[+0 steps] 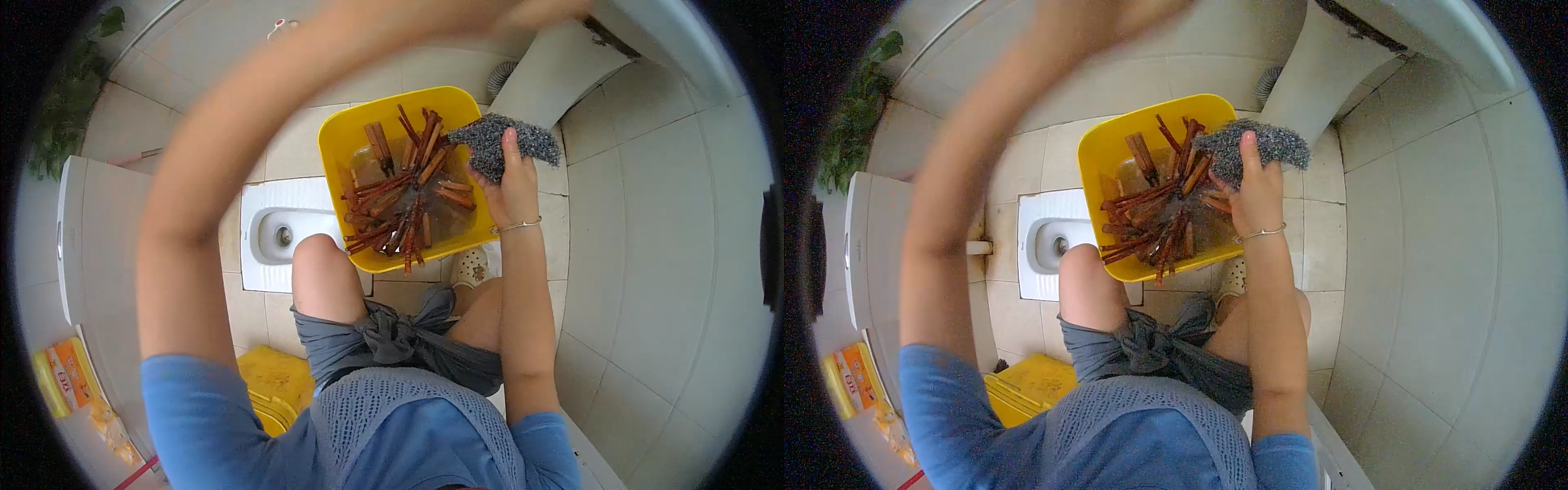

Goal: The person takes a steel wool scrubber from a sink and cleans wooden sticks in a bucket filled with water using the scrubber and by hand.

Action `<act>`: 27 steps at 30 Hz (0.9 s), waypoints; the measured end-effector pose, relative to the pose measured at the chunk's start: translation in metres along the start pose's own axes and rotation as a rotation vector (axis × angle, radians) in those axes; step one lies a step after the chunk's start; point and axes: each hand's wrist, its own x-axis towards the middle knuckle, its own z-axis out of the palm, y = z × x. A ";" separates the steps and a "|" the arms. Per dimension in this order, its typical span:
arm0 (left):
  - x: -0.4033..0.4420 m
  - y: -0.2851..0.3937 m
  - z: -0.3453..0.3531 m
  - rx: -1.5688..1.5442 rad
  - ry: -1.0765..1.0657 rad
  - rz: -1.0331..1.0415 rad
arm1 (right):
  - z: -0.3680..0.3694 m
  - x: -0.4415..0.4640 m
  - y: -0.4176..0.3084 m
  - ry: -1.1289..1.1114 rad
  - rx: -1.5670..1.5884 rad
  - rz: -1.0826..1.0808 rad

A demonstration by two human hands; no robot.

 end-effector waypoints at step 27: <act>-0.228 0.203 -0.108 -0.922 0.008 -2.261 | 0.041 -0.041 0.059 -0.390 -0.250 0.431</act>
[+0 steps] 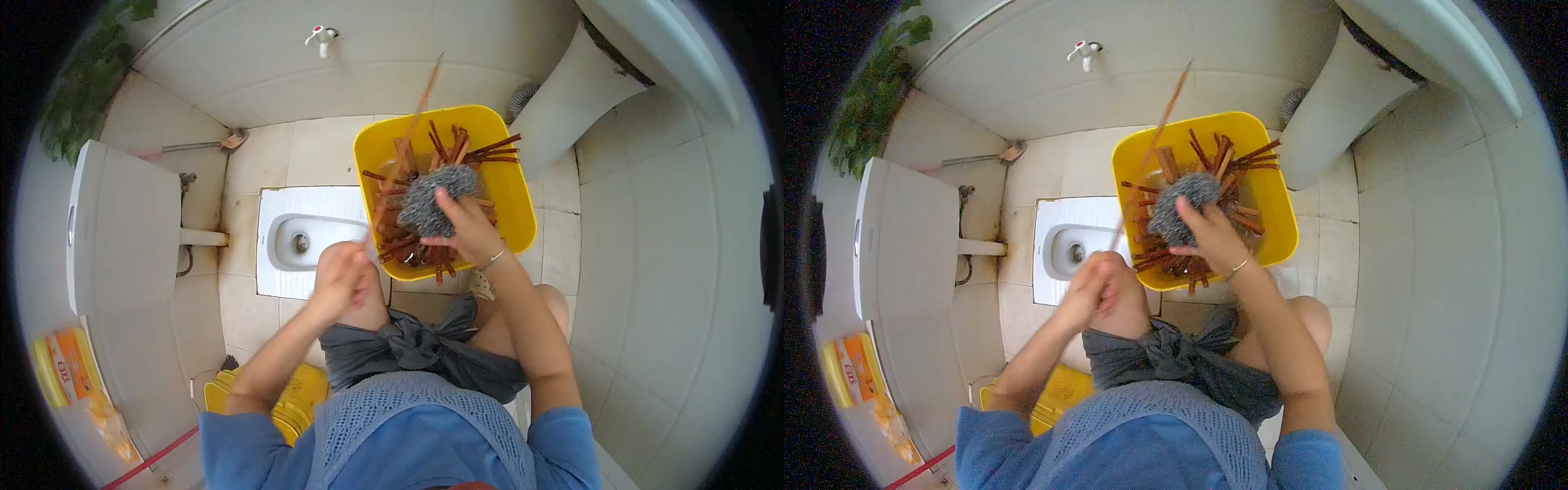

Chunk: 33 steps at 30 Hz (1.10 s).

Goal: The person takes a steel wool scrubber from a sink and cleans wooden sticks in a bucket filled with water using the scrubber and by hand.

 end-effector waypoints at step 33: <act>0.016 -0.044 -0.016 0.429 0.036 0.211 | -0.082 0.062 -0.021 0.146 -1.534 -0.015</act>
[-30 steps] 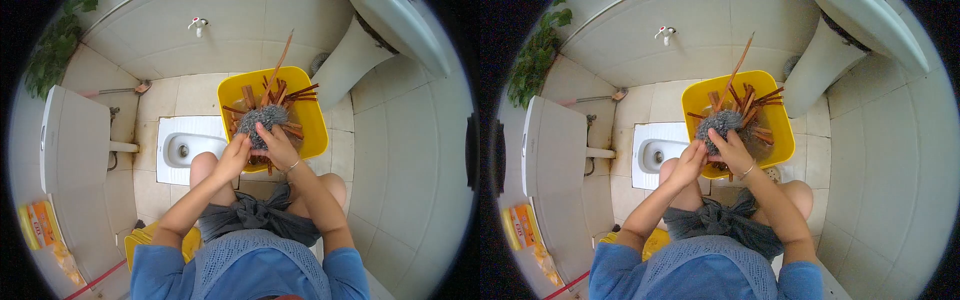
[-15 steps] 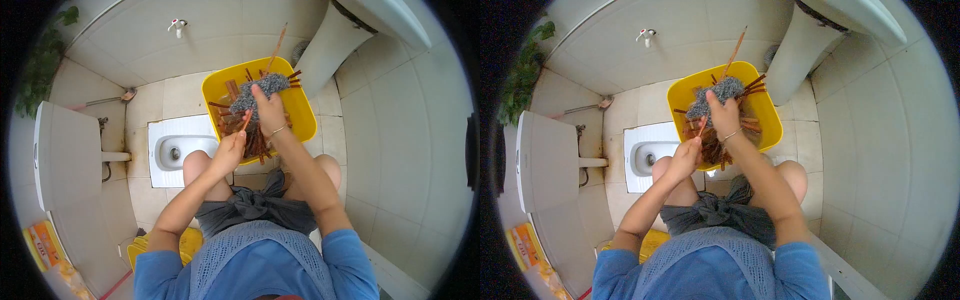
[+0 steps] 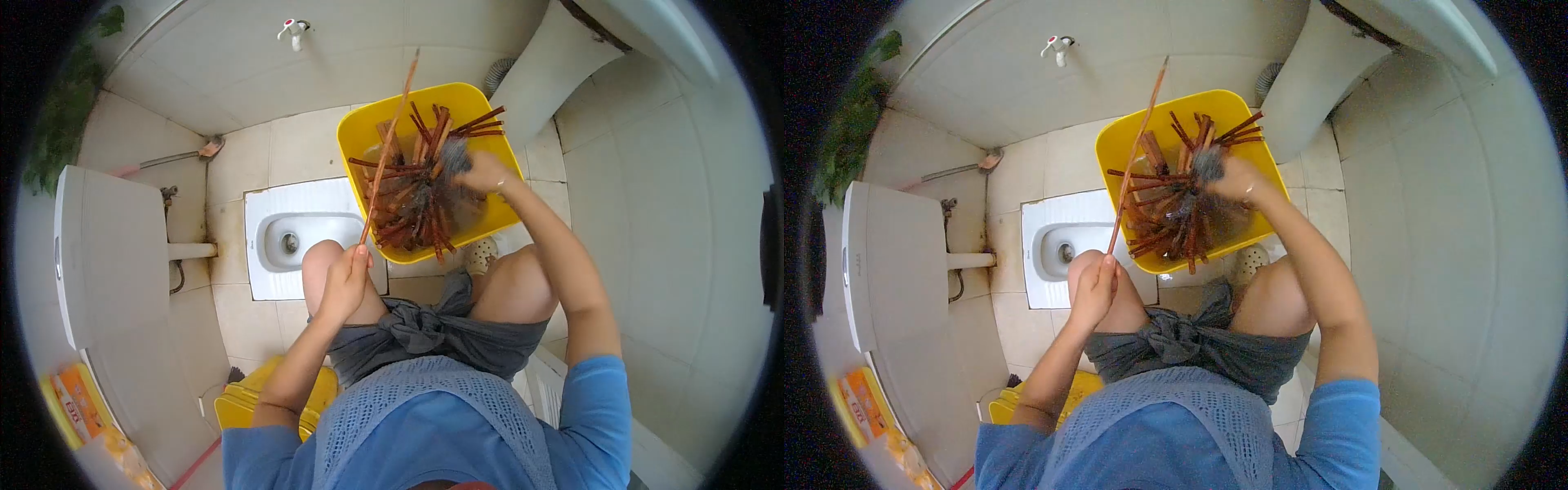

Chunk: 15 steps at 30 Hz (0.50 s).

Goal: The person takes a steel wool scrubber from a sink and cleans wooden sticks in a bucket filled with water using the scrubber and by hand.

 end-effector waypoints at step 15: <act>0.005 0.002 0.034 -0.348 0.021 0.044 | 0.117 0.074 0.036 -0.751 -0.538 0.101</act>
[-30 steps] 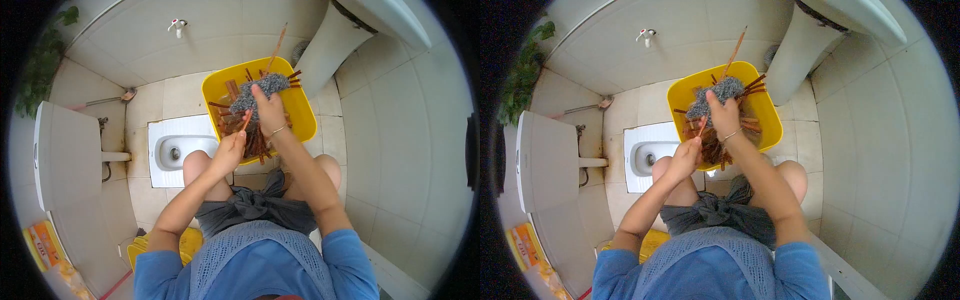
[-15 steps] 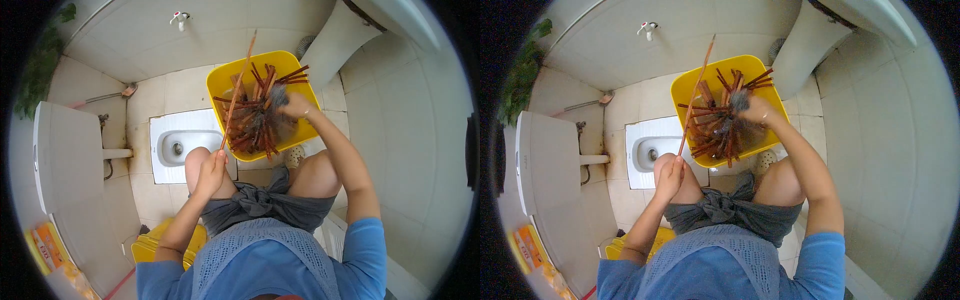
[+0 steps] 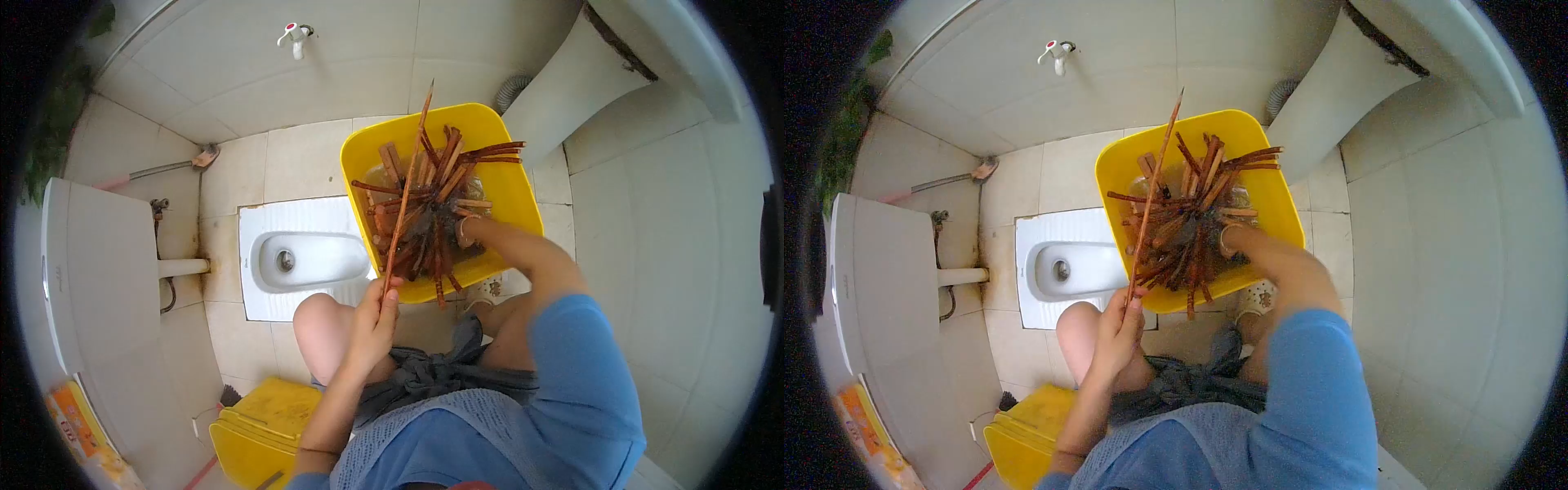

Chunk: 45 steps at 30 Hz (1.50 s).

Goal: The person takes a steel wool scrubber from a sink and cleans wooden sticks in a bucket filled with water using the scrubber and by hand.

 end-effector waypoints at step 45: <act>-0.021 -0.016 -0.052 0.352 -0.064 0.107 | -0.017 -0.025 -0.003 0.088 -0.202 0.027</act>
